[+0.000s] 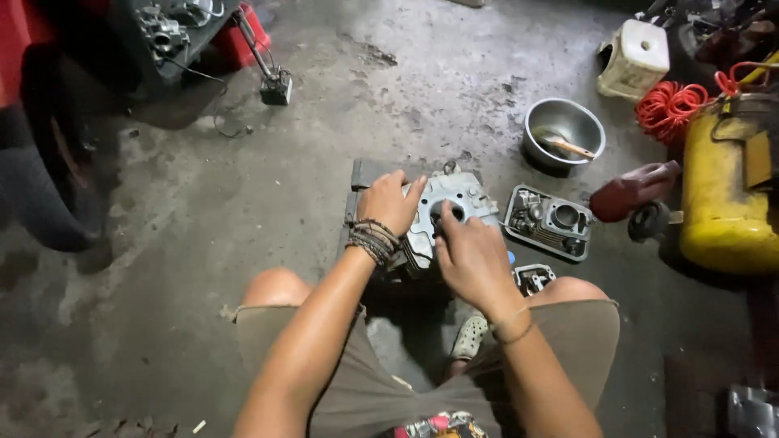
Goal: Cleaning the gasket mating surface of a motorcycle cylinder head using a small scraping tool.
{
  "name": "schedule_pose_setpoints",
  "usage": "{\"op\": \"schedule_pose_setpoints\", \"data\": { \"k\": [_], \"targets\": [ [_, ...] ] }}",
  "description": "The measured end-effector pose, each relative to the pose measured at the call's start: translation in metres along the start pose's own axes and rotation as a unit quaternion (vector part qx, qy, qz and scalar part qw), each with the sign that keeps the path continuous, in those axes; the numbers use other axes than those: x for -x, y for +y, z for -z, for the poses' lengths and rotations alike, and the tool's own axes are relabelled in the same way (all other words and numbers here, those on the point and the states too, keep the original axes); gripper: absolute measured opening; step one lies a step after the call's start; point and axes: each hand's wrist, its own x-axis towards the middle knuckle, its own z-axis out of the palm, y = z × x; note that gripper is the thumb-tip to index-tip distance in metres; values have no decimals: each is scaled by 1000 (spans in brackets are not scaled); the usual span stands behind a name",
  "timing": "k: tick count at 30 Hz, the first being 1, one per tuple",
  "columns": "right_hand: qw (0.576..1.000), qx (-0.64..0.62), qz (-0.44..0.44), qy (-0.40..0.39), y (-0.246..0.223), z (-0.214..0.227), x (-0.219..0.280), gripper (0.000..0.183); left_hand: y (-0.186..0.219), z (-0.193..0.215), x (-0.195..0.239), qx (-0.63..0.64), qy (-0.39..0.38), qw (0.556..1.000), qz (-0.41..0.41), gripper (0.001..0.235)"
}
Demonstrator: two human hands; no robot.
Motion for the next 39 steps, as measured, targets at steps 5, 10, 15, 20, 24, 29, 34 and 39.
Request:
{"op": "schedule_pose_setpoints", "data": {
  "k": [5, 10, 15, 20, 24, 29, 34, 39],
  "targets": [
    [1000, 29, 9, 2, 5, 2, -6, 63, 2, 3, -1, 27, 15, 999, -19, 58],
    [1000, 20, 5, -4, 13, -11, -8, 61, 0, -1, 5, 21, 25, 999, -18, 57],
    [1000, 17, 9, -22, 1, 16, 2, 64, -2, -4, -1, 4, 24, 1000, -6, 58],
    [996, 76, 31, -35, 14, 6, -5, 65, 0, -4, 4, 18, 36, 999, -8, 54],
    [992, 103, 42, -66, 12, 9, -7, 66, 4, 2, 8, 28, 38, 999, -7, 54],
    [987, 145, 47, -52, 14, 8, -8, 68, -1, -3, -1, 12, 34, 999, -11, 58],
    [986, 140, 39, -86, 13, 11, -4, 66, -2, -4, 7, 38, 31, 999, -7, 54],
    [982, 163, 55, -82, 9, 23, 2, 73, -3, -5, 2, 15, 50, 999, -15, 57]
  ]
}}
